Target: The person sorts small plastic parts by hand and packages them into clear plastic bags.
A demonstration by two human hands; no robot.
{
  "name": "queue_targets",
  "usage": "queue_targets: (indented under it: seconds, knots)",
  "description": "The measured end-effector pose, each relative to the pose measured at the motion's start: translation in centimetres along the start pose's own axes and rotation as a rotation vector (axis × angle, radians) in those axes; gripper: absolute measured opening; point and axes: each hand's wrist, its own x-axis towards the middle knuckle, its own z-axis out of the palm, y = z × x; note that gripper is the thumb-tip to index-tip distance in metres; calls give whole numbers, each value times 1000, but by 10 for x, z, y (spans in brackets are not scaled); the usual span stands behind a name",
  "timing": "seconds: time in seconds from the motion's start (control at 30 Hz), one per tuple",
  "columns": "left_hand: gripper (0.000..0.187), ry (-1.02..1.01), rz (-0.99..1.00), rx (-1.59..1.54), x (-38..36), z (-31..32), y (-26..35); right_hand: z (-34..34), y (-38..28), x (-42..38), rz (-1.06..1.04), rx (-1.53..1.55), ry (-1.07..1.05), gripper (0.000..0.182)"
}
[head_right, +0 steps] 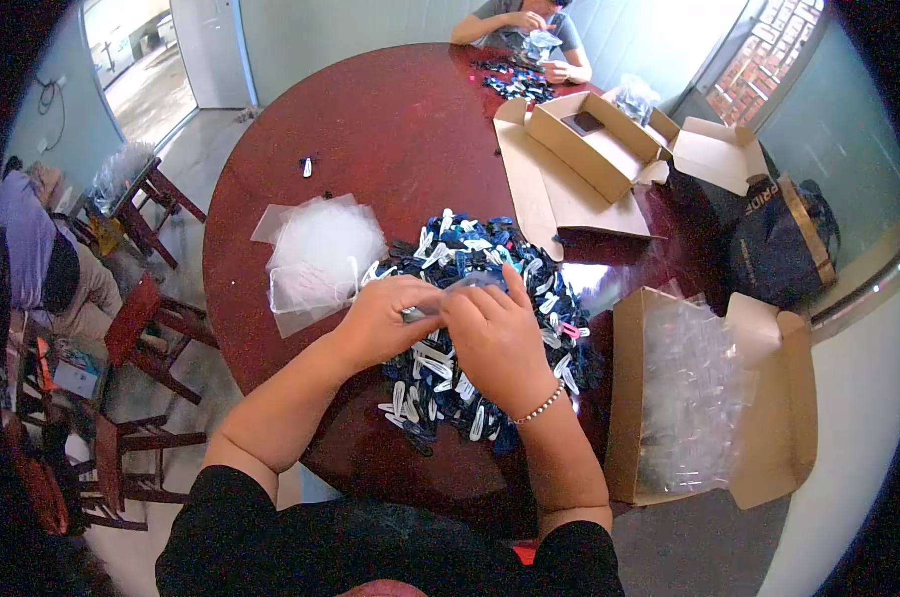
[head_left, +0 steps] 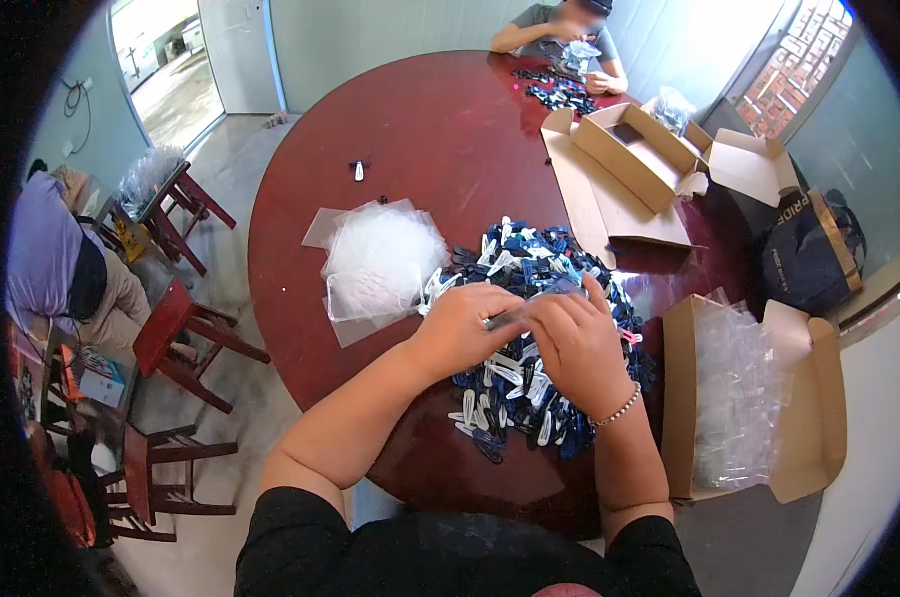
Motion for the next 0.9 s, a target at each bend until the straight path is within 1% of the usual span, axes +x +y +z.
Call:
queue_targets:
  seconds: [0.07, 0.13, 0.17, 0.23, 0.27, 0.33, 0.37, 0.43, 0.47, 0.5, 0.53, 0.57, 0.6, 0.63, 0.67, 0.7, 0.77, 0.87, 0.9]
  knots:
    - [17, -14, -1, -43, 0, -1, 1, -1, -4, 1, 39, 5, 7, 13]
    - [19, -68, -95, 31, -3, -1, -3, 0, -7, 1, 74, 72, 34, 11]
    - [19, -71, -96, 30, -3, -2, -4, -1, -9, 0, 77, 73, 33, 11]
    - [21, -130, -230, -2, -1, -5, -4, -4, -11, 0, 62, 123, -30, 16]
    - [21, -133, -229, -3, -2, -5, -5, -2, -12, -2, 65, 122, -29, 16]
    - [24, -83, -153, 84, -2, -6, -5, 2, -11, -4, 86, 321, -21, 22]
    - [24, -86, -149, 82, -2, -6, -6, -1, -9, -1, 36, 249, -57, 28]
    - [32, -121, -105, 123, -1, -7, -7, 6, -4, -3, 2, 249, -63, 28]
    - [32, -122, -102, 122, -1, -7, -7, 11, -1, -4, -35, 254, -71, 28]
    - [38, -97, -33, 169, -2, -7, -8, 14, 0, -6, -33, 252, -70, 28]
    - [43, -71, 36, 216, -2, -8, -9, 17, 0, -8, -17, 230, -116, 30]
    - [43, -72, 37, 216, -2, -9, -7, 18, -1, -9, 0, 208, -162, 32]
    - [48, -96, 27, 218, -2, -10, -5, 17, -5, -8, 1, 208, -161, 32]
    - [54, -119, 17, 221, -2, -12, -1, 13, -11, -5, 47, 275, -197, 34]
    - [54, -120, 16, 219, -1, -14, 2, 11, -14, -4, 94, 343, -233, 36]
    - [54, -157, 5, 244, 0, -17, 5, 10, -14, -3, 94, 343, -234, 36]
    - [55, -195, -8, 266, 1, -20, 9, 10, -12, 1, -79, 297, -247, 41]
    - [59, -236, -69, 262, 1, -20, 9, 15, -13, -2, -77, 283, -232, 42]
    - [61, -195, 3, 264, 0, -19, 5, 15, -13, -1, -79, 284, -233, 42]
